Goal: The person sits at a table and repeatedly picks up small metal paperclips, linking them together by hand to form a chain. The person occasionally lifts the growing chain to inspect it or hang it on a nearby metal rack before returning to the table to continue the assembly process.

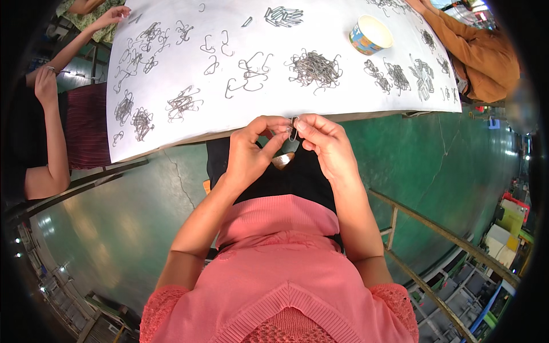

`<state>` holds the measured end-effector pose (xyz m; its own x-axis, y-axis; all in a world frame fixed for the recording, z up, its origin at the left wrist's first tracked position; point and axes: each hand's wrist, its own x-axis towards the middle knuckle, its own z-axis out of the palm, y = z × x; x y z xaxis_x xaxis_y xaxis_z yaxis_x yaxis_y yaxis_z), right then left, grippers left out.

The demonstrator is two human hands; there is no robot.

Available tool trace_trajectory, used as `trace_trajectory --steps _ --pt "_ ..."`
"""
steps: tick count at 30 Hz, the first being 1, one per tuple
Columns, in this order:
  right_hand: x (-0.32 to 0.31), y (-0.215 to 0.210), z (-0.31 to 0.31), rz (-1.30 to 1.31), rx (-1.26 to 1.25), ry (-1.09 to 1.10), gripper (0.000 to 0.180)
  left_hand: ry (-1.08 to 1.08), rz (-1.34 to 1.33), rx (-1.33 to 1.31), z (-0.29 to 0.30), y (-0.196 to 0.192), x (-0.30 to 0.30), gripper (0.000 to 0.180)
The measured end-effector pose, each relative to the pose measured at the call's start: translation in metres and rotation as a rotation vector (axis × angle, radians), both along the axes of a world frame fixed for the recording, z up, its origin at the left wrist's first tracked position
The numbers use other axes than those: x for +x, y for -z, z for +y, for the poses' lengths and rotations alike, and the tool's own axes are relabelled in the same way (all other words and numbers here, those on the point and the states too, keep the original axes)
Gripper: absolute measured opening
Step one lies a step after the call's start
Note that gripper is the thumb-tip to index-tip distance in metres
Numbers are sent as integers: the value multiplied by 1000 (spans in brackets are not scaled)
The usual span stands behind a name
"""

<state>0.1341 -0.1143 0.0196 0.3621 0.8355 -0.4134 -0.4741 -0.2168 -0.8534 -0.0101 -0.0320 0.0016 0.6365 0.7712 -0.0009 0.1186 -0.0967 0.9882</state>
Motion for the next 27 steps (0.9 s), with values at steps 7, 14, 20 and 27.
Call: trace_trajectory --steps 7,14,20,27 --pt "3 3 4 119 -3 76 11 11 -24 27 -3 0 4 27" --pt "-11 -1 -5 -542 267 133 5 30 61 249 51 -1 17 23" --pt "-15 -10 -7 -515 270 105 4 -271 472 806 204 38 74 24" --pt "-9 -18 -10 -403 257 89 5 -219 752 680 251 51 118 26"
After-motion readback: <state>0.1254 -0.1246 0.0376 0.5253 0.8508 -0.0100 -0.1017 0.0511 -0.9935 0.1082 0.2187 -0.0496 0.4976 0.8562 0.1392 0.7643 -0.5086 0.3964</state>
